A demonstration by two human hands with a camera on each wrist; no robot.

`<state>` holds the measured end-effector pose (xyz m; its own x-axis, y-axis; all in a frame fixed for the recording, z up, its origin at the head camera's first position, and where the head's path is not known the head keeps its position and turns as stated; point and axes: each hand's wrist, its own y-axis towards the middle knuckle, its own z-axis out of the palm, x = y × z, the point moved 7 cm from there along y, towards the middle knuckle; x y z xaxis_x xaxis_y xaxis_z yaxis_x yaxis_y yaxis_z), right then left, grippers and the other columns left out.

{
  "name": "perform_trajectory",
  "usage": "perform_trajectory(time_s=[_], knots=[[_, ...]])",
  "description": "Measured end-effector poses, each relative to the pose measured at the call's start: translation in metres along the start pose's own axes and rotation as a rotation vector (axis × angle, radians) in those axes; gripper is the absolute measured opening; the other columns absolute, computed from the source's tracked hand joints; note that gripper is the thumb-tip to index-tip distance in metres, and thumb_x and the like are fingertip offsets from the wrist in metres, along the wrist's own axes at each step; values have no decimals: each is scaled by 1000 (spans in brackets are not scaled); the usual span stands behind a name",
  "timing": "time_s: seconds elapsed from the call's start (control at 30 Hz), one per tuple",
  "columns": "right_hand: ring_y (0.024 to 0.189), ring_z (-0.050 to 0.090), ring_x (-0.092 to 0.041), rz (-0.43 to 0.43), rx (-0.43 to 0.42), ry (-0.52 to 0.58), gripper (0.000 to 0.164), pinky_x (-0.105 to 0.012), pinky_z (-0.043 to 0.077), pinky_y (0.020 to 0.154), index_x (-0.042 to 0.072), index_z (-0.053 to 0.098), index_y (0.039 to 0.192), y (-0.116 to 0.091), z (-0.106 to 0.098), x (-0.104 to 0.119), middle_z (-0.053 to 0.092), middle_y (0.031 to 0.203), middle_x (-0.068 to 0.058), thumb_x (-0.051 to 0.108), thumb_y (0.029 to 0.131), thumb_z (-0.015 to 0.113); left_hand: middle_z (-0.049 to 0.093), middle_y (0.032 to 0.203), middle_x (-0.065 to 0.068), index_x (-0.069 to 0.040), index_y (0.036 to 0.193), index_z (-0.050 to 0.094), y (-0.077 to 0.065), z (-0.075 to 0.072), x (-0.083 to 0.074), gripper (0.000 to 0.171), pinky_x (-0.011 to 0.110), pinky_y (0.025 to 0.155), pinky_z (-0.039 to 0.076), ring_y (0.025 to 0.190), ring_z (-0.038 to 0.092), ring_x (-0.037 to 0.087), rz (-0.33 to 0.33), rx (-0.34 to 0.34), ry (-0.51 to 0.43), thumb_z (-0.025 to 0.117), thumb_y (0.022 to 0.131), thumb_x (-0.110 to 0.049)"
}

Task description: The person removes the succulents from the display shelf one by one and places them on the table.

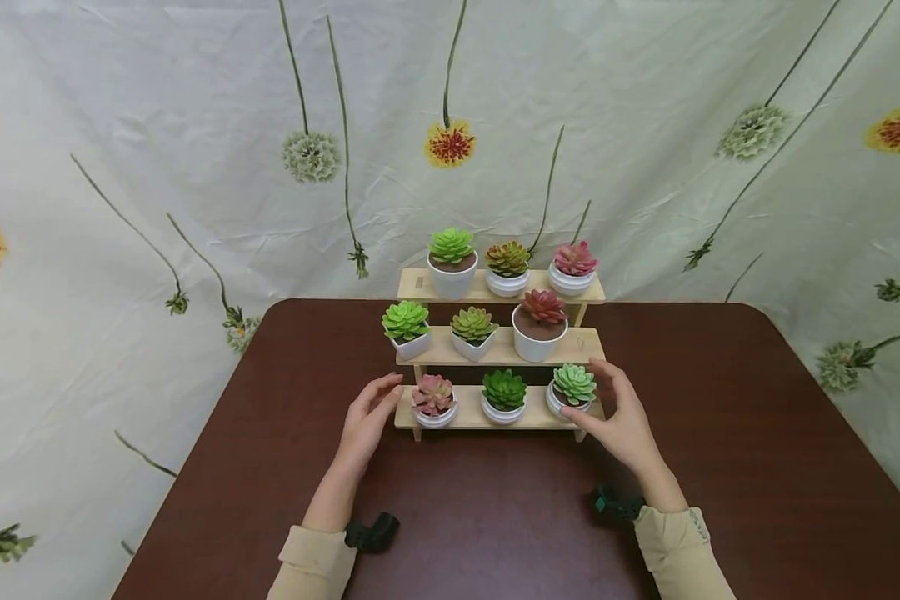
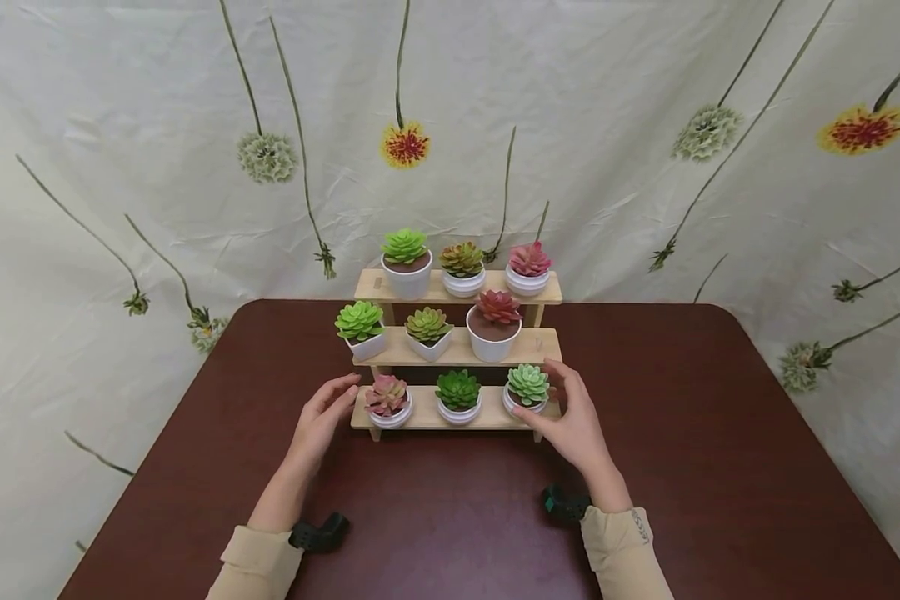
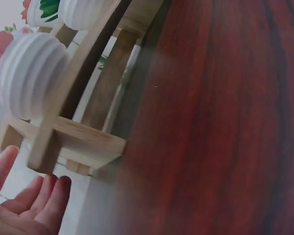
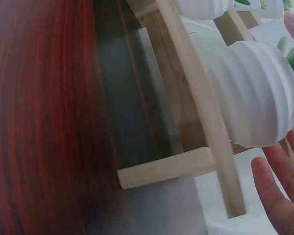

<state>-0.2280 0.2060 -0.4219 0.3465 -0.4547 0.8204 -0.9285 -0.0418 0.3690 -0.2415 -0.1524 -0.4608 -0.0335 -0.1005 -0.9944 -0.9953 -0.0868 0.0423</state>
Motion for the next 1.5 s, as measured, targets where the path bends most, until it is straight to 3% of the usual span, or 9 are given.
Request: perform_trajectory(time_s=[0.23,0.43,0.63,0.8,1.07,1.33,1.5], knots=[[107,46,-17,51,15,96,74,-47,36,93,5,45,128,-1,4,-9,49,126,-9,7,67,85,56,123,13,0,121,59,2,8,19,32,22,82,41,99,53,11,-48,39,-65,60,92,-14],[101,47,-11,50,31,43,71,-30,38,88,4,46,125,-4,2,-7,51,119,-8,4,66,85,62,107,6,-1,119,60,0,7,28,30,22,80,42,92,56,8,-110,44,-79,61,92,-13],[98,49,-7,66,55,-13,66,-26,39,87,-3,48,123,-9,-2,11,55,117,-15,0,67,82,65,103,4,2,117,60,-7,8,12,29,27,80,43,90,56,9,-108,61,-58,62,91,-11],[94,50,-6,50,58,-68,60,-25,42,80,-3,55,119,-9,-2,18,59,112,-13,3,66,84,65,103,2,3,116,60,-9,9,6,30,27,78,43,88,56,8,-114,58,-60,63,91,-12],[91,48,1,-14,0,-51,54,-22,41,76,-2,60,113,-7,-8,21,60,108,-8,3,65,84,63,108,7,4,117,60,-6,10,6,28,23,76,43,88,55,8,-120,58,-69,61,91,-9],[91,48,4,-2,-131,20,53,-30,39,76,-7,57,114,-4,-32,16,54,101,21,-9,65,77,64,108,4,3,117,60,3,8,13,30,22,75,43,88,56,7,-121,58,-75,62,91,-11],[91,48,4,34,-205,35,52,-27,39,76,-10,56,116,-3,-48,12,53,99,25,-11,67,75,62,114,8,0,118,61,8,6,27,31,23,80,44,94,57,9,-118,46,-50,64,90,-16]])
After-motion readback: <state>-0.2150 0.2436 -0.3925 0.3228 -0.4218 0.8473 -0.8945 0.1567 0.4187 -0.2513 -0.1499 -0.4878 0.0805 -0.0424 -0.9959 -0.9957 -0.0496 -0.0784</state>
